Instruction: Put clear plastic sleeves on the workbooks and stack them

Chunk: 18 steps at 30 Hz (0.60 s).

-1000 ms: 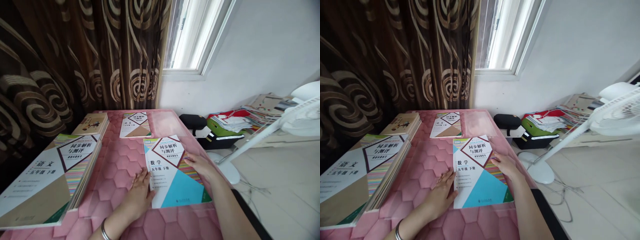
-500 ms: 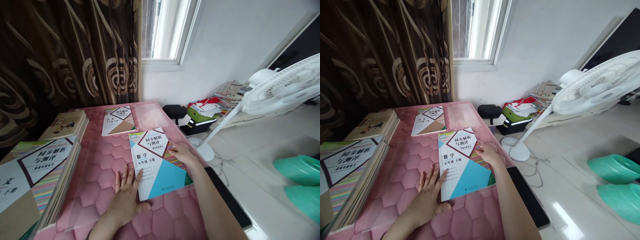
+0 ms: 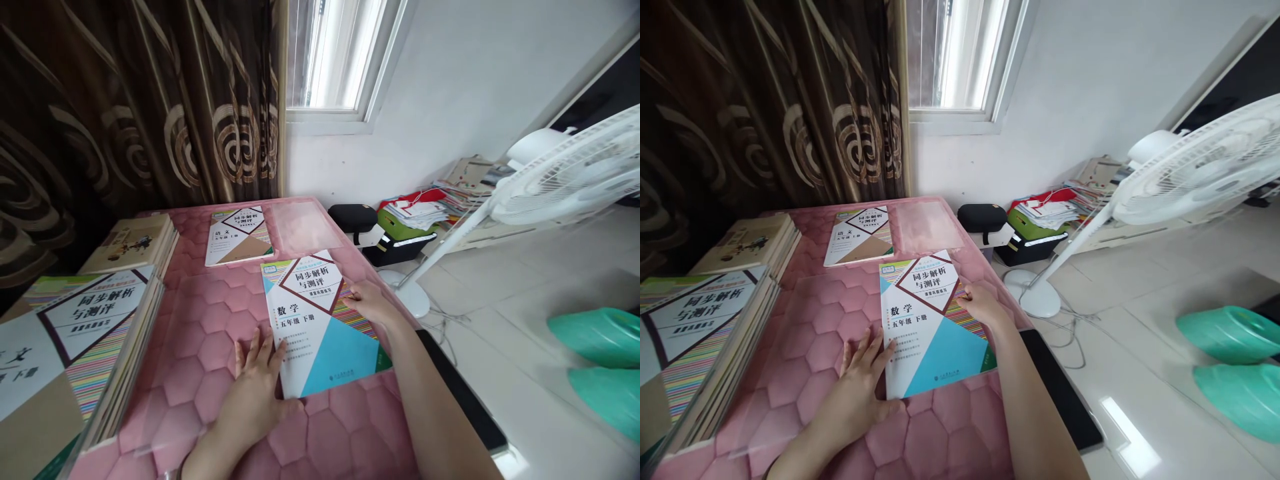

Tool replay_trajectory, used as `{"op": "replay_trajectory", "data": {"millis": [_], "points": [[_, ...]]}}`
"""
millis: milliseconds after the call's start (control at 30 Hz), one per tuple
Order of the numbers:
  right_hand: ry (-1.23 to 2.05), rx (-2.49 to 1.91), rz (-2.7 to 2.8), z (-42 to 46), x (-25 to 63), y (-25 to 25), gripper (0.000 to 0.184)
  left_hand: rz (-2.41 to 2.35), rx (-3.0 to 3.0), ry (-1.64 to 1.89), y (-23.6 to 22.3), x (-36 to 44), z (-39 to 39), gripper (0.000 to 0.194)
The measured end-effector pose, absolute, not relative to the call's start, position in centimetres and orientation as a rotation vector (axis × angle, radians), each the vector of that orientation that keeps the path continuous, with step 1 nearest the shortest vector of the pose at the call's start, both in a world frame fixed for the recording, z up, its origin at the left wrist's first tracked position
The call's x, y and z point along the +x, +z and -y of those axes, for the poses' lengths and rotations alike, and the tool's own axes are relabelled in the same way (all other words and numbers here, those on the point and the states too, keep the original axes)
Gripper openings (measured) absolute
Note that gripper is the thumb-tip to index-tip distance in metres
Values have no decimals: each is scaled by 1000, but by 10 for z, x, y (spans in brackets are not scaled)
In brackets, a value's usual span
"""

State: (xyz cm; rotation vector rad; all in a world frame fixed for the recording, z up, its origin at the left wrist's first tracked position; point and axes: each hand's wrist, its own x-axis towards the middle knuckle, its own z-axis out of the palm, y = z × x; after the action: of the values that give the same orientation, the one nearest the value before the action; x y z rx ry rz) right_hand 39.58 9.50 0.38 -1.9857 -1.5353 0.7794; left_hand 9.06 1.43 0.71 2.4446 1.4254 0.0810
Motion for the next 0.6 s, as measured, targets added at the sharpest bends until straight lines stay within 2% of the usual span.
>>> {"op": "replay_trajectory", "data": {"millis": [233,600], "points": [[700,-2005,1620,-95,396,4,35,-1428,2398,17,18,93,-13,85],[553,-2040,1752,-95,392,6,32,-1372,2418,118,12,92,-7,82]]}}
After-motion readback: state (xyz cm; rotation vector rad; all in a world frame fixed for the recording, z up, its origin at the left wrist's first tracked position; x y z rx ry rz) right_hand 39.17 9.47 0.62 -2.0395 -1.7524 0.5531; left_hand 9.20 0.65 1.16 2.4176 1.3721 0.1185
